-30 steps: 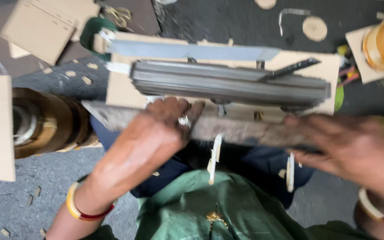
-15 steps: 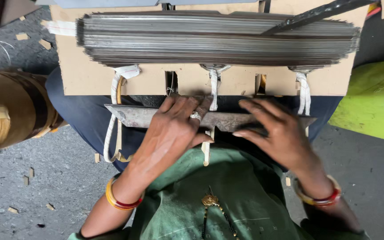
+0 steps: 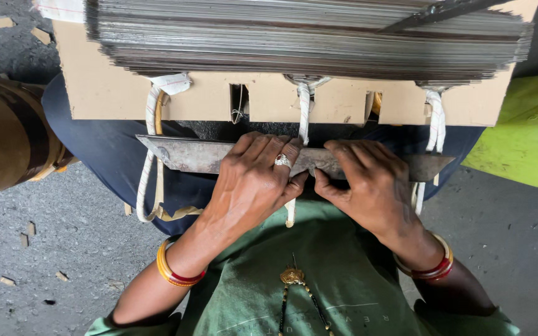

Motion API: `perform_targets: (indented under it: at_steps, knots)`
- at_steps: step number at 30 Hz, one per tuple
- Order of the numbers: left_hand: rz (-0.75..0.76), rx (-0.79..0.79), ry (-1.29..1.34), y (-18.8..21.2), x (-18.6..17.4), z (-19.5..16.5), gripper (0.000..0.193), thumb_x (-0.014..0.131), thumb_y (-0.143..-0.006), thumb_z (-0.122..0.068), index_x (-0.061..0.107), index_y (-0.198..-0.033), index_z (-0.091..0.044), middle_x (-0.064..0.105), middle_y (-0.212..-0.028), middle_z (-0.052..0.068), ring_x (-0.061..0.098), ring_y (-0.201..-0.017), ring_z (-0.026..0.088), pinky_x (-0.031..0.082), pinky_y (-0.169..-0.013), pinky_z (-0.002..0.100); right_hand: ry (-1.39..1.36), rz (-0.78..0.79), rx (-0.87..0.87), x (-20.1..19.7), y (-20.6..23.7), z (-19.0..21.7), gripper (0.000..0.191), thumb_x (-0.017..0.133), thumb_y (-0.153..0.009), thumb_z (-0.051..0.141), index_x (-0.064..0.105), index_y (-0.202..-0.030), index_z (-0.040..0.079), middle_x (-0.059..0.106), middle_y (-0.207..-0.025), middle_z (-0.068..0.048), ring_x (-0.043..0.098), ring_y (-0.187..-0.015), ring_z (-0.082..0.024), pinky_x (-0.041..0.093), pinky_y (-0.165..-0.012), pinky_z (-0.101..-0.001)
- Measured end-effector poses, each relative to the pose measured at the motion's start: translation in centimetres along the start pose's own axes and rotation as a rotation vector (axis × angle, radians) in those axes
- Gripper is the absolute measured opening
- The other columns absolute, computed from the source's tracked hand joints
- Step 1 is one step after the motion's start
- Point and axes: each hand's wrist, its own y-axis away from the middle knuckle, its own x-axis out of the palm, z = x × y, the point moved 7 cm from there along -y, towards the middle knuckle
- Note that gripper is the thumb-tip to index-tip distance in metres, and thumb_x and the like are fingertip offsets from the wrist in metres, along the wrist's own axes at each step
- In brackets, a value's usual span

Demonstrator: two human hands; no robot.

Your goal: The person sits cross-legged on the floor and uses both hands to interlace white cords through slots in a wooden jig holding a stack of thin metal strips. The person repeatedly pulls cords through the jig and adjusts the strips to maintain alignment.

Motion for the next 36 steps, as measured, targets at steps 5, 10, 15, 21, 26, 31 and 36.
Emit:
perform_targets:
  at_steps: [5,10,15,21,26,31,36]
  knots:
    - [-0.129,0.114,-0.09,0.6,-1.3,-1.3,0.043,0.075,-0.086,-0.02,0.062,-0.12,0.002,0.068,-0.115,0.016,0.066,-0.108,0.033,0.049,-0.095,0.044,0.128,-0.196,-0.169,-1.8,0.9,1.1,0.034,0.081,-0.088,0.027,0.069,-0.102,-0.002,0.071,-0.098,-0.013,0.07,-0.088,-0.03,0.056,-0.079,-0.0401]
    - [-0.225,0.332,-0.295,2.7,-1.0,-2.7,0.03,0.072,-0.094,-0.018,0.062,-0.119,-0.007,0.067,-0.11,0.009,0.065,-0.097,0.023,0.046,-0.087,0.036,0.146,-0.273,-0.298,-2.2,2.6,1.6,0.021,0.081,-0.096,0.021,0.069,-0.096,0.003,0.068,-0.092,-0.007,0.065,-0.08,-0.022,0.049,-0.07,-0.0361]
    - [-0.213,0.35,-0.299,3.1,0.9,-1.1,0.023,0.073,-0.1,-0.015,0.061,-0.12,-0.011,0.067,-0.112,0.007,0.065,-0.1,0.022,0.047,-0.092,0.034,0.166,-0.166,-0.246,0.0,2.8,0.9,0.014,0.076,-0.098,0.014,0.069,-0.101,0.002,0.069,-0.096,-0.009,0.067,-0.086,-0.022,0.05,-0.075,-0.0352]
    - [-0.144,0.245,-0.181,2.3,0.8,-0.7,0.033,0.072,-0.095,-0.013,0.064,-0.126,-0.008,0.065,-0.115,0.007,0.063,-0.104,0.022,0.047,-0.091,0.036,0.096,-0.126,-0.196,0.2,2.3,-0.1,0.024,0.078,-0.097,0.018,0.071,-0.113,0.001,0.066,-0.091,-0.006,0.063,-0.08,-0.021,0.046,-0.07,-0.0358]
    - [-0.008,0.055,-0.006,0.6,-1.0,-0.1,0.045,0.071,-0.087,-0.01,0.069,-0.131,-0.007,0.063,-0.109,0.006,0.059,-0.099,0.025,0.045,-0.087,0.039,-0.001,-0.065,-0.165,-1.3,0.7,-0.4,0.039,0.083,-0.091,0.026,0.071,-0.119,0.002,0.061,-0.089,-0.007,0.059,-0.078,-0.023,0.046,-0.069,-0.0376]
    - [0.019,-0.055,0.151,-0.4,-2.0,0.3,0.043,0.079,-0.087,-0.02,0.069,-0.126,-0.007,0.06,-0.108,0.01,0.057,-0.101,0.031,0.045,-0.088,0.042,-0.074,0.029,-0.071,-1.4,-0.7,0.3,0.044,0.089,-0.082,0.027,0.07,-0.114,0.003,0.058,-0.094,-0.009,0.061,-0.083,-0.028,0.051,-0.076,-0.0408]
    - [0.063,-0.07,0.034,-0.1,-1.1,0.7,0.052,0.083,-0.078,-0.031,0.068,-0.119,-0.002,0.06,-0.119,0.014,0.055,-0.108,0.033,0.044,-0.088,0.045,-0.187,0.039,0.04,-0.3,-1.0,1.0,0.048,0.087,-0.078,0.019,0.068,-0.117,-0.002,0.059,-0.11,-0.016,0.061,-0.099,-0.034,0.053,-0.082,-0.0437]
